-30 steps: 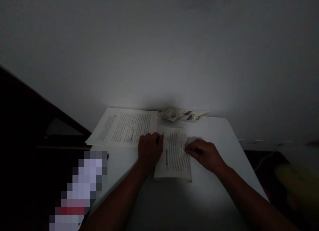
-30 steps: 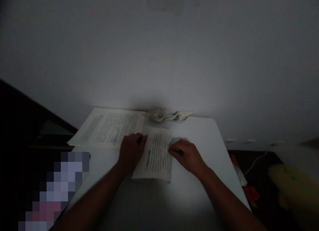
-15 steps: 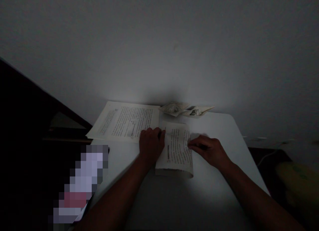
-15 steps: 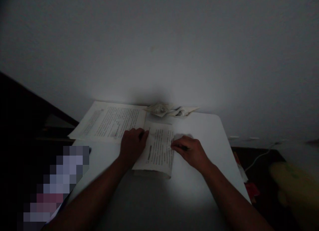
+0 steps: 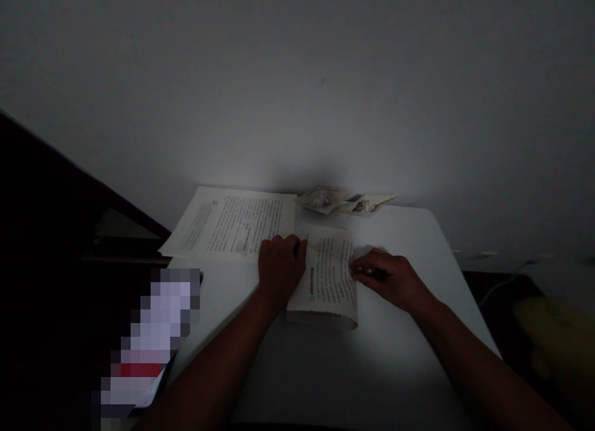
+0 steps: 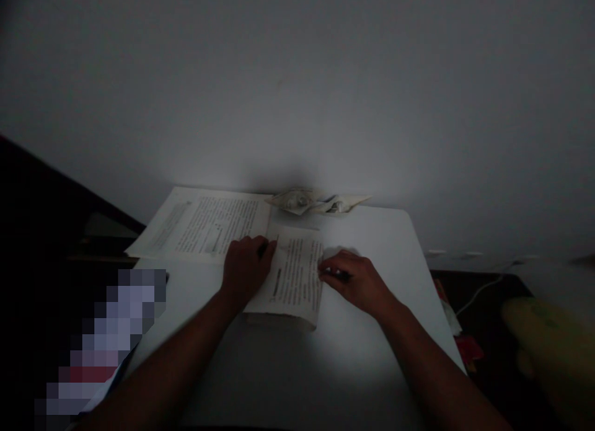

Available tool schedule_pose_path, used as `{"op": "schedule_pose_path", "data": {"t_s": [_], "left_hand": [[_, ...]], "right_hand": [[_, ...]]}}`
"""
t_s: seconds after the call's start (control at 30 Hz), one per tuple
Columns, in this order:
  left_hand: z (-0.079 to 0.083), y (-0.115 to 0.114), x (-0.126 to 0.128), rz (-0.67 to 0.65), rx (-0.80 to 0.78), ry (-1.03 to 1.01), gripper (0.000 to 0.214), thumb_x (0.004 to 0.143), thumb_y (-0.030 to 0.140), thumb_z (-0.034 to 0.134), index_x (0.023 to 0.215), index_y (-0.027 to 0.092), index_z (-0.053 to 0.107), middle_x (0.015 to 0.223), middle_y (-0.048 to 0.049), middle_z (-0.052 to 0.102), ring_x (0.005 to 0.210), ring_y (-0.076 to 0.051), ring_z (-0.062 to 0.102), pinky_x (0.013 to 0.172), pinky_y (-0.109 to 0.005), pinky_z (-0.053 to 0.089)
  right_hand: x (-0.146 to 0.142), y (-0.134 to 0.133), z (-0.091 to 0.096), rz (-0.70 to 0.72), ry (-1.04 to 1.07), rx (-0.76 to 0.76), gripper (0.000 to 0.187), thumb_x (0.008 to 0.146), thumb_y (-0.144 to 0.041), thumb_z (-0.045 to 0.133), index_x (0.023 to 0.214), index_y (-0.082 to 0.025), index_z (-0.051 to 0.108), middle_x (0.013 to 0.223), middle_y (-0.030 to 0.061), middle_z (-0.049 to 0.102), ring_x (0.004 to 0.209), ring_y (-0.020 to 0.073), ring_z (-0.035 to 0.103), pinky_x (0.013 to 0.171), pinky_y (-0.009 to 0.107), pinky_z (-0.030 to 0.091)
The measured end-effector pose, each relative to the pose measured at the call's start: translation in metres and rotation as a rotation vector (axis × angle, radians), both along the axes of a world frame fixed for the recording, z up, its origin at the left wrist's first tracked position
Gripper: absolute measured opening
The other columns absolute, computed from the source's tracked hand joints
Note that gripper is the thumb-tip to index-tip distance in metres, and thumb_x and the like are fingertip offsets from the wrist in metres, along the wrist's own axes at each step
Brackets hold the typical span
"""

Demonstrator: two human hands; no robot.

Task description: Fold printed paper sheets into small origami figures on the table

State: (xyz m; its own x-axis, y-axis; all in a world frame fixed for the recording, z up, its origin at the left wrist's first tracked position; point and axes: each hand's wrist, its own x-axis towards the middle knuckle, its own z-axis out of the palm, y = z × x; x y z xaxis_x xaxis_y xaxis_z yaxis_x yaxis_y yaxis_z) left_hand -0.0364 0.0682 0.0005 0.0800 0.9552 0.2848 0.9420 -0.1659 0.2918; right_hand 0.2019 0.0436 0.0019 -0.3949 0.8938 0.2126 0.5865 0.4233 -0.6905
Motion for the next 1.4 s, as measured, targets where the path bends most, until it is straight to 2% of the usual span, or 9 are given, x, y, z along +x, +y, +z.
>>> {"op": "schedule_pose_path", "data": {"t_s": [0.27,0.53,0.8,1.17,1.4], "left_hand": [[0.000,0.000,0.001,0.002,0.010,-0.011,0.033,0.091,0.036,0.041,0.076,0.017,0.064,0.071,-0.0070,0.063,0.071,-0.020,0.055,0.075,-0.035,0.036],[0.001,-0.001,0.001,0.005,0.008,-0.003,0.034,0.091,0.036,0.042,0.075,0.017,0.064,0.070,-0.0072,0.063,0.070,-0.021,0.055,0.074,-0.035,0.036],[-0.001,-0.001,0.000,0.000,0.010,0.012,0.034,0.092,0.037,0.041,0.075,0.017,0.063,0.071,-0.0069,0.063,0.072,-0.021,0.056,0.075,-0.035,0.036],[0.000,-0.001,0.001,0.006,0.006,0.010,0.036,0.092,0.038,0.039,0.076,0.017,0.064,0.071,-0.0067,0.063,0.071,-0.020,0.055,0.075,-0.035,0.037],[-0.002,0.000,0.000,0.004,0.014,0.024,0.036,0.092,0.038,0.040,0.076,0.017,0.064,0.071,-0.0071,0.063,0.071,-0.021,0.056,0.076,-0.035,0.038]], "right_hand": [[0.003,-0.001,0.001,0.033,-0.027,0.015,0.021,0.078,-0.037,0.066,0.096,-0.025,0.069,0.078,0.0041,0.063,0.072,0.0164,0.059,0.062,0.028,0.049],[0.004,-0.003,0.004,0.077,-0.064,0.008,0.027,0.077,-0.035,0.068,0.102,-0.025,0.064,0.091,0.0049,0.067,0.077,0.0175,0.060,0.072,0.032,0.051],[0.004,-0.004,0.009,0.157,-0.073,0.030,0.041,0.072,-0.039,0.074,0.108,-0.023,0.063,0.104,0.0086,0.067,0.100,0.0242,0.058,0.088,0.040,0.048],[0.002,-0.008,0.016,0.217,-0.167,0.039,0.053,0.064,-0.045,0.078,0.108,-0.021,0.061,0.110,0.0092,0.063,0.106,0.0256,0.055,0.092,0.043,0.046],[0.003,-0.008,0.016,0.193,-0.237,0.088,0.059,0.062,-0.050,0.077,0.111,-0.022,0.059,0.113,0.0089,0.061,0.109,0.0264,0.053,0.095,0.045,0.041]]}}
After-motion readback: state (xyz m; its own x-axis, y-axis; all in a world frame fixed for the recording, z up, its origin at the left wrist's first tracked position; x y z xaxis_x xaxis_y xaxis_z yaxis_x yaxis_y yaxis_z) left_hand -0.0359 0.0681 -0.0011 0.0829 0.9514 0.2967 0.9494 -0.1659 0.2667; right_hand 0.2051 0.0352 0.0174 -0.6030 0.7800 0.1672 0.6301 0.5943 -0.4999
